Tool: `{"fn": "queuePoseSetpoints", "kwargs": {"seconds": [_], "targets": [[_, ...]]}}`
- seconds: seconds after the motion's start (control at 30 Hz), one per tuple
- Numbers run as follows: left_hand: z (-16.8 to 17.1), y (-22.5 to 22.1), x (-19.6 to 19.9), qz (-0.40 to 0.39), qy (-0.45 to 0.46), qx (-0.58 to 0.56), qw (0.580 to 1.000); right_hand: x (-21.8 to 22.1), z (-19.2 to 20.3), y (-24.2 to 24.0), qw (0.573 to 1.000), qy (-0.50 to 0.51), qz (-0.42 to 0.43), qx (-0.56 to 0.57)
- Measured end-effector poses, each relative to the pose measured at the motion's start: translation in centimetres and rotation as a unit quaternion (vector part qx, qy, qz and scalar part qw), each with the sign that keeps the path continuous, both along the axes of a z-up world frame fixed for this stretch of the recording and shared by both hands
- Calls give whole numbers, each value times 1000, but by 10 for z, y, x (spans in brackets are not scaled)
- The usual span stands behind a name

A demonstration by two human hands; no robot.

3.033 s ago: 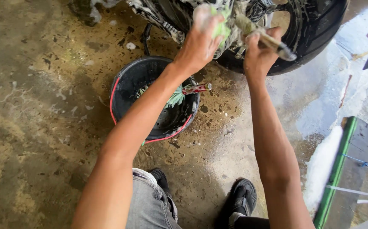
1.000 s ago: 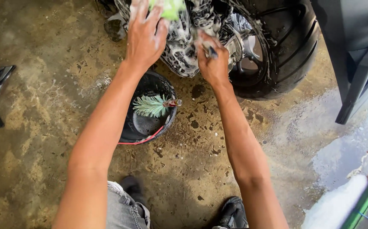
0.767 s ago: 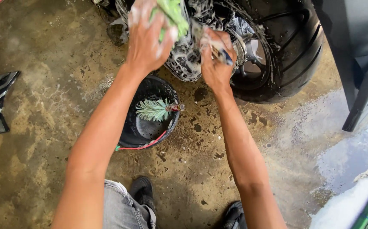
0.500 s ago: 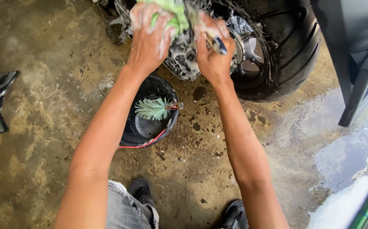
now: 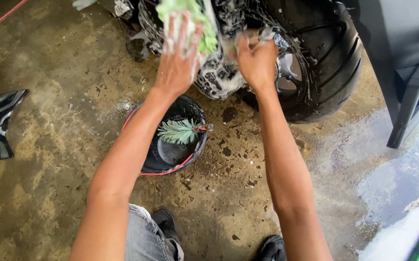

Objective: The person scrubs the front wheel and suspension of a motorcycle using a green cloth and a brush. They repeatedly dip the cloth into a bucket of soapy water and scrub the soapy wheel and tire.

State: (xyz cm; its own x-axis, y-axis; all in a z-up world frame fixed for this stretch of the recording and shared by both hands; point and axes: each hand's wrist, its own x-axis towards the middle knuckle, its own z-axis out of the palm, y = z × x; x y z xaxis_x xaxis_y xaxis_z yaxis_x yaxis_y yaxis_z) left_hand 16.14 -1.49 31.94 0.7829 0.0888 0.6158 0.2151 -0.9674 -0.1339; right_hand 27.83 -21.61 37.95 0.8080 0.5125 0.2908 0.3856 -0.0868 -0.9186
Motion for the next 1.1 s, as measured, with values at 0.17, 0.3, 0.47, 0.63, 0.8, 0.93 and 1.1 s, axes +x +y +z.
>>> {"fn": "queuePoseSetpoints", "kwargs": {"seconds": [0.17,0.3,0.47,0.63,0.8,0.93,1.1], "targets": [[13,3,22,-11,-24,-39,999,-1,-7,19,962,-64,88,252],[39,9,44,66,34,-184,980,7,-4,38,944,-191,101,250],[16,-12,15,-1,-57,-109,992,0,22,29,966,-238,14,105],[24,2,41,11,-55,-103,993,-1,34,28,946,-168,57,272],[64,-22,48,17,-57,-140,988,13,2,11,971,-222,39,74],[22,-32,5,39,29,-76,996,4,-13,-3,984,-150,70,66],[3,-17,-9,-104,71,104,986,-6,-46,8,936,-317,38,150]]}}
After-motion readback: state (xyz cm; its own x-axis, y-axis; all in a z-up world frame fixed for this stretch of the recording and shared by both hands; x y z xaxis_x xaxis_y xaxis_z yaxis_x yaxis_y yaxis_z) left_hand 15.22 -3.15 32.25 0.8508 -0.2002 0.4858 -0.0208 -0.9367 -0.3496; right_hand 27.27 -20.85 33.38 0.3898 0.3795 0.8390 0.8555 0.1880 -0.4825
